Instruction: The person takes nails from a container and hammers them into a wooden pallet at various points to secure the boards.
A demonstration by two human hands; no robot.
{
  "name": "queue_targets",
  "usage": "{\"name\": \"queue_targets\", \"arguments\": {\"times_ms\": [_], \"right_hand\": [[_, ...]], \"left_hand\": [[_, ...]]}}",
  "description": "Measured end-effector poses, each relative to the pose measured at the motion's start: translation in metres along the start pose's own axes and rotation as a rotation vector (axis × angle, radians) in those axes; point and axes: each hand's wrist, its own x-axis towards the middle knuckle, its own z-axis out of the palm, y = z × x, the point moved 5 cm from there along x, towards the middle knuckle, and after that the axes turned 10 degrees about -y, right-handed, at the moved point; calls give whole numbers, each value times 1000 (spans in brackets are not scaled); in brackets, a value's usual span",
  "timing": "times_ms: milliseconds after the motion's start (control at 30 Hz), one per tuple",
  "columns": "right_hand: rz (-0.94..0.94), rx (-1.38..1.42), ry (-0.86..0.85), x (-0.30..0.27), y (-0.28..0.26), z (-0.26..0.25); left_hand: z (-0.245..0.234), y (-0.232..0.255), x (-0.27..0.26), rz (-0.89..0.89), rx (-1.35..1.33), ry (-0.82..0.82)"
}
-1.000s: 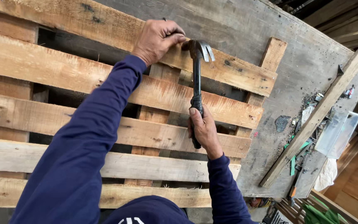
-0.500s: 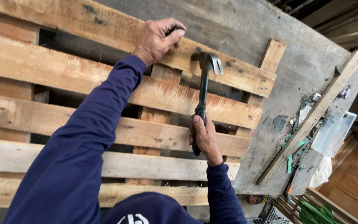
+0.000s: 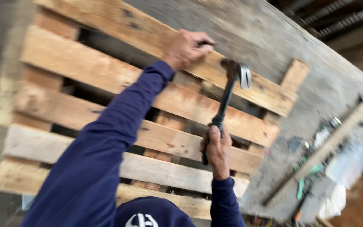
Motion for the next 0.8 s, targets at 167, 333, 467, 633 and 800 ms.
{"name": "queue_targets", "arguments": {"times_ms": [167, 333, 467, 633, 800], "right_hand": [[-204, -28, -32, 1, -10, 1], [68, -128, -70, 11, -12, -1], [-155, -160, -70, -3, -38, 3], [-428, -192, -170, 1, -56, 21], [-36, -298, -93, 3, -76, 11]], "left_hand": [[-6, 6, -9, 151, 97, 32], [-3, 11, -5, 129, 148, -23], [5, 13, -13, 173, 237, -47], [4, 13, -9, 174, 295, -68], [3, 7, -9, 175, 312, -99]]}}
